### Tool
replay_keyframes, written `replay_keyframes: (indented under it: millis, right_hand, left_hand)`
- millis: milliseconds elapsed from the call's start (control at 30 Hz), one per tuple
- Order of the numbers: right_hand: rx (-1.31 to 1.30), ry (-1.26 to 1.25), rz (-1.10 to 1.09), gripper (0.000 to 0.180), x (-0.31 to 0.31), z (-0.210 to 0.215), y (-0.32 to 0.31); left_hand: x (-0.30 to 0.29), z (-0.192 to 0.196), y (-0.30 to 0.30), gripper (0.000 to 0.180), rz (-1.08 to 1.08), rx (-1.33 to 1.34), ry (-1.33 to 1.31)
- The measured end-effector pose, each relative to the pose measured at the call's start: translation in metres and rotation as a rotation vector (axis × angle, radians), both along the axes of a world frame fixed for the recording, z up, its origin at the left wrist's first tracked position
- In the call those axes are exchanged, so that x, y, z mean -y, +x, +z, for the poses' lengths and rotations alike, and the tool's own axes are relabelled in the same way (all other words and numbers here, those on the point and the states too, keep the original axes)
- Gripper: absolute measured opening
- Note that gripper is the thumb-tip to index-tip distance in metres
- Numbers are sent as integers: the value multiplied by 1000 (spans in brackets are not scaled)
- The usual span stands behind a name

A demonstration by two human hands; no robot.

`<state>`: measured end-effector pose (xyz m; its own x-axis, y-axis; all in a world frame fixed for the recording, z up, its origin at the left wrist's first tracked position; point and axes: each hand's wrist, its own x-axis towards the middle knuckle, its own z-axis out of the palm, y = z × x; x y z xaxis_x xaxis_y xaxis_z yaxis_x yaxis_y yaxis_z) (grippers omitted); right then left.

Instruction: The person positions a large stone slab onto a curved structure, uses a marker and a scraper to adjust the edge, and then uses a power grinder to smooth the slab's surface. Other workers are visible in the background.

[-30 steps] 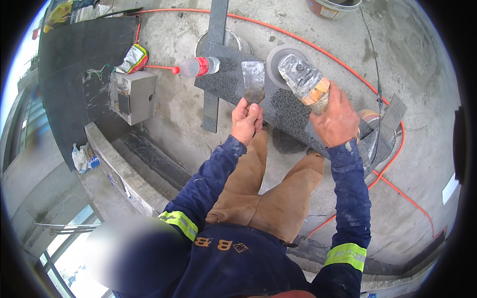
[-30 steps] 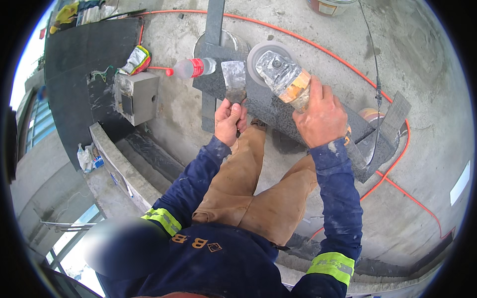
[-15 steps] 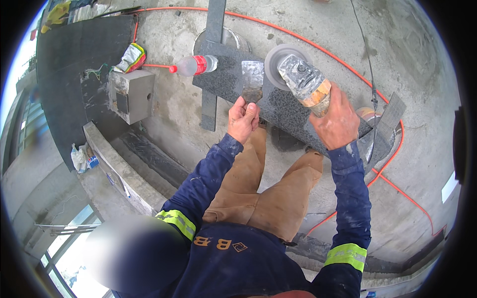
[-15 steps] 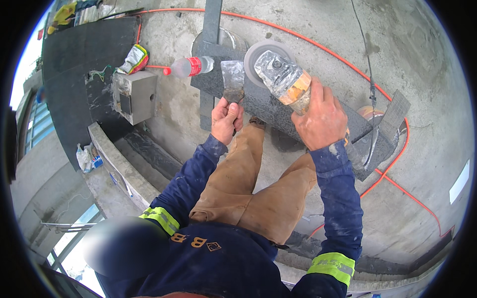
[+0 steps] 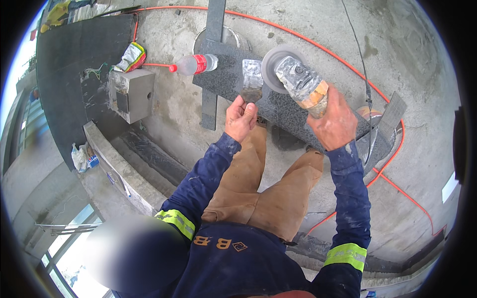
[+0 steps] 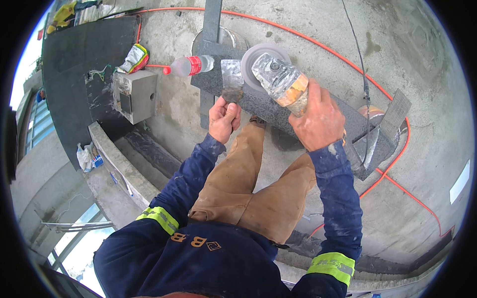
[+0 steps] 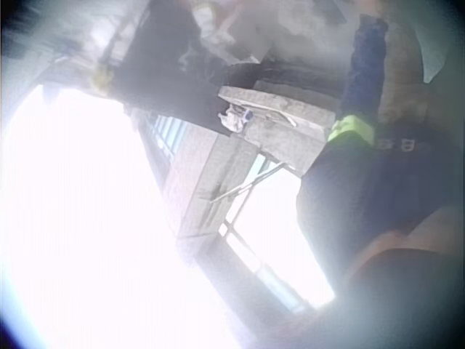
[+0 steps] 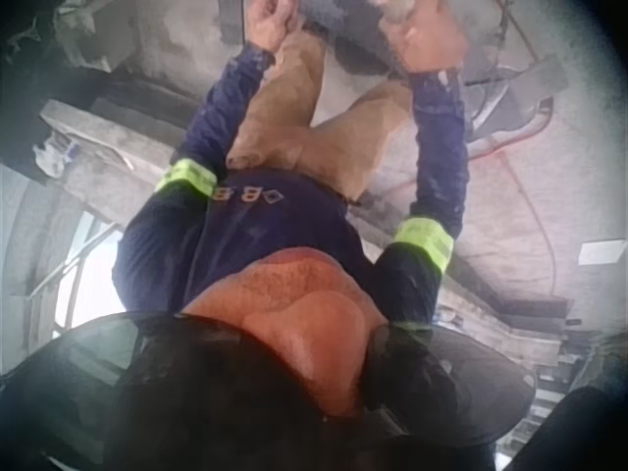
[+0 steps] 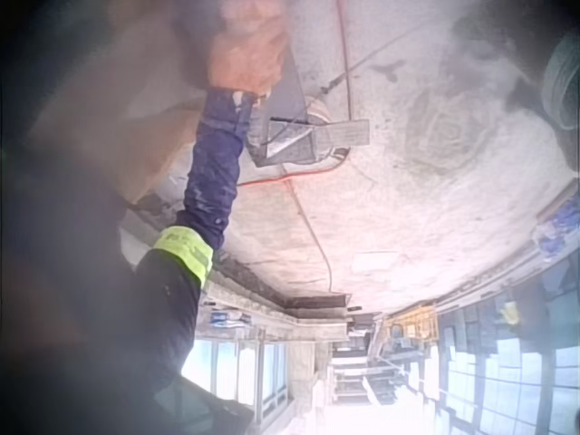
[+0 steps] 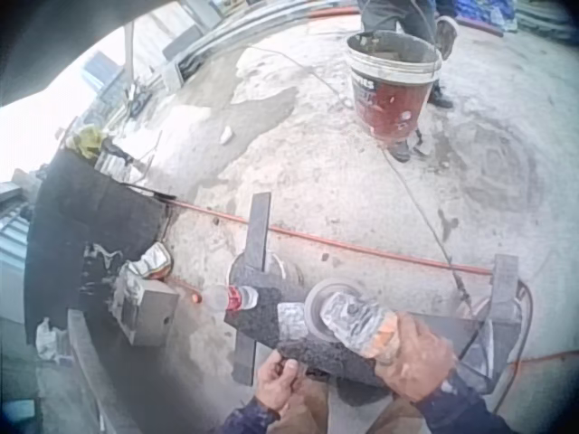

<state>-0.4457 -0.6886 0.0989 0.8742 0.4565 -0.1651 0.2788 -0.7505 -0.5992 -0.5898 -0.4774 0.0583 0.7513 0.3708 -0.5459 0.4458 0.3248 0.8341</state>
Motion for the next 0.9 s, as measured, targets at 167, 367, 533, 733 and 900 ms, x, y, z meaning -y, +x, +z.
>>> replay_keyframes:
  millis: [167,367,533,733,900]
  right_hand:
    - [-5,3,-2,72,1,-3,-1]
    - [-21,0,3,71,1,-3,-1]
    - [-33,1,2,71,1,0,-1]
    - [-28,6,-5,72,1,2,-1]
    - [-1,-18,-63,75,5,-3,-1]
  left_hand:
    - [-7,1,-3,29,-19,30,-50]
    - [-7,4,-3,31,-26,30,-34]
    - [-7,4,-4,30,-18,27,-45]
    - [-4,6,-3,27,-9,33,-51]
    - [-7,11,-2,24,2,12,-88]
